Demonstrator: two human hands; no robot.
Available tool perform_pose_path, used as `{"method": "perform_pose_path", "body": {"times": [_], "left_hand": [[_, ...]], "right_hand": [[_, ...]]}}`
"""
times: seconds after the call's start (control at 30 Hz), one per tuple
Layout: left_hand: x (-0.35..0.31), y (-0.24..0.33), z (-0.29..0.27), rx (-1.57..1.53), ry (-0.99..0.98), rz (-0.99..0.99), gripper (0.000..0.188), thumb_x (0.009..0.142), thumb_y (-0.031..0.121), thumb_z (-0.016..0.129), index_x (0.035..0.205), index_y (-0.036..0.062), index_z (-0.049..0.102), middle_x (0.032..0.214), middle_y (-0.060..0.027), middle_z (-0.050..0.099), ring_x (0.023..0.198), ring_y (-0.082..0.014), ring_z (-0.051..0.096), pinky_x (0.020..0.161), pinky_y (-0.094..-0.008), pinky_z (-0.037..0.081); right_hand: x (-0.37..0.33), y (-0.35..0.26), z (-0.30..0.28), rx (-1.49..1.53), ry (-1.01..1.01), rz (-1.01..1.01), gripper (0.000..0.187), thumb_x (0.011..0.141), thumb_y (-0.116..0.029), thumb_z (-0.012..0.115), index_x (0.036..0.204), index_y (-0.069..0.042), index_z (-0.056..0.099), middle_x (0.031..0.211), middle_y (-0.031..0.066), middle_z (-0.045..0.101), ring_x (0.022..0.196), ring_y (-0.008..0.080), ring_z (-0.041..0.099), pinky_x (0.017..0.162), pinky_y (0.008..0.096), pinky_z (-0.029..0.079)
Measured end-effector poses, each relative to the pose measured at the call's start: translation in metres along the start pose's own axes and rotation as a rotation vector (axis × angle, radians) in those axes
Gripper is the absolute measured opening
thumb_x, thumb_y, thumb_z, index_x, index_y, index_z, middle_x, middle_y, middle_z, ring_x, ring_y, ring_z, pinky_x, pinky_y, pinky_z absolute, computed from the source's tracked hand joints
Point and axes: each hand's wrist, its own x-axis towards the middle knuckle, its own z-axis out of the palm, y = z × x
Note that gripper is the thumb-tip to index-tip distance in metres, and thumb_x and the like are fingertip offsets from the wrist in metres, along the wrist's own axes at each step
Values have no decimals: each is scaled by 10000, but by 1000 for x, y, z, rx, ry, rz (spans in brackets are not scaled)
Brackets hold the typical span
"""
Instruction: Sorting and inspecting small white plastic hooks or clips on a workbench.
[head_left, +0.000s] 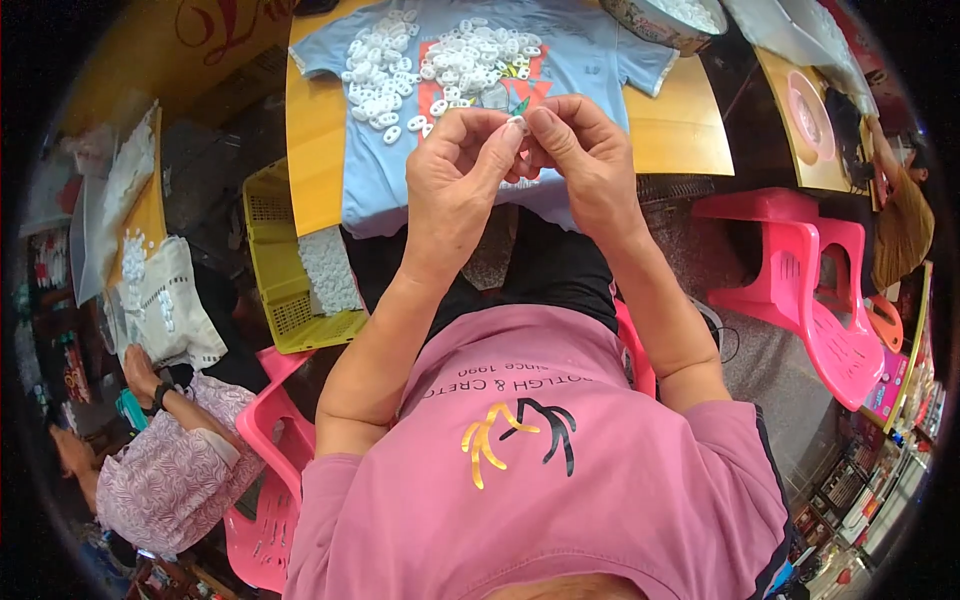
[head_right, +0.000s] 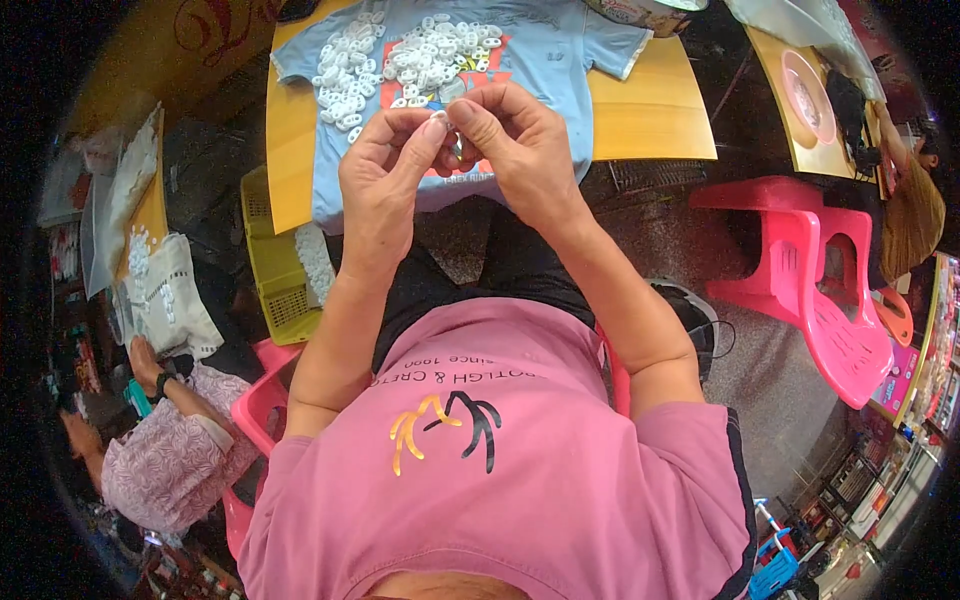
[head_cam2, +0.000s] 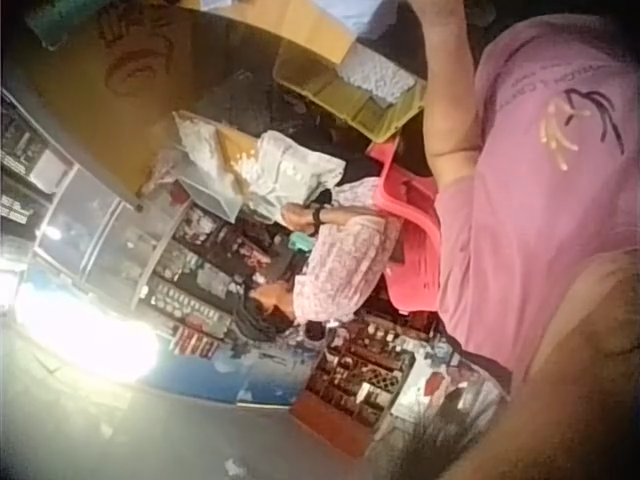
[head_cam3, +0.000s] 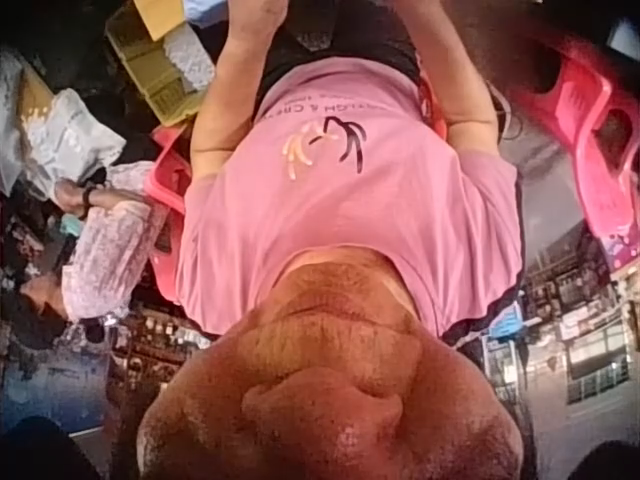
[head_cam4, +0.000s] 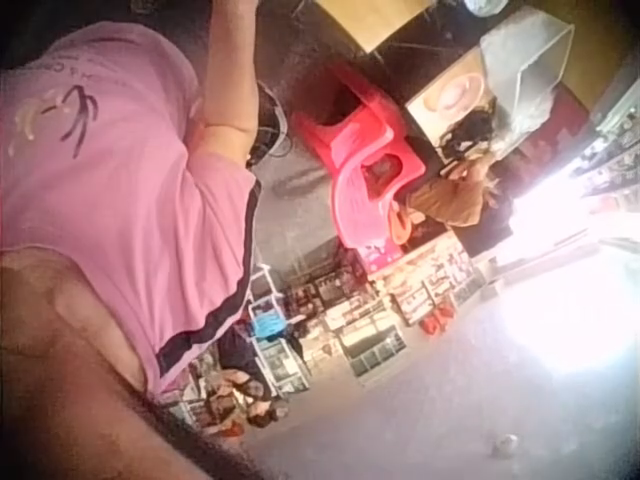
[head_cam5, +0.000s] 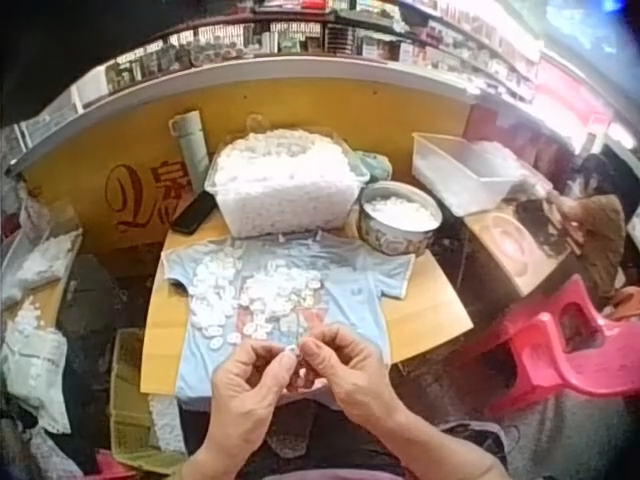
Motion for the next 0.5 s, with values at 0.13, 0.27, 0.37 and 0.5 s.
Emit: {"method": "perform_pose_path", "body": {"times": [0.13, 0.27, 0.37, 0.5], "left_hand": [[-2, -2, 0, 74, 40, 18, 136, 929, 113, 637, 950, -18, 607, 808, -51, 654, 699, -94, 625, 647, -228, 515], [-3, -4, 3, 81, 54, 3, 133, 928, 111, 637, 939, -19, 609, 810, -50, 656, 700, -92, 625, 651, -226, 519], [1, -16, -1, 126, 58, -3, 138, 932, 116, 630, 935, -20, 613, 816, -48, 653, 701, -92, 624, 642, -227, 514], [11, -30, -14, 6, 17, -132, 142, 928, 122, 631, 942, -19, 619, 816, -50, 648, 682, -102, 615, 633, -240, 505]], "right_hand": [[-1, 1, 2, -168, 7, -106, 158, 939, -157, 640, 982, -5, 626, 844, 27, 635, 727, 82, 590, 665, 229, 494], [-1, 7, 0, -180, 30, -139, 159, 932, -154, 649, 957, 2, 628, 836, 28, 637, 722, 84, 597, 663, 227, 499], [0, 14, -3, -147, 35, -79, 158, 934, -156, 646, 947, 2, 635, 842, 30, 636, 715, 84, 601, 654, 230, 503], [7, 14, -11, -291, 11, 68, 177, 942, -154, 632, 944, 23, 643, 865, 35, 636, 704, 89, 607, 639, 237, 510]]}}
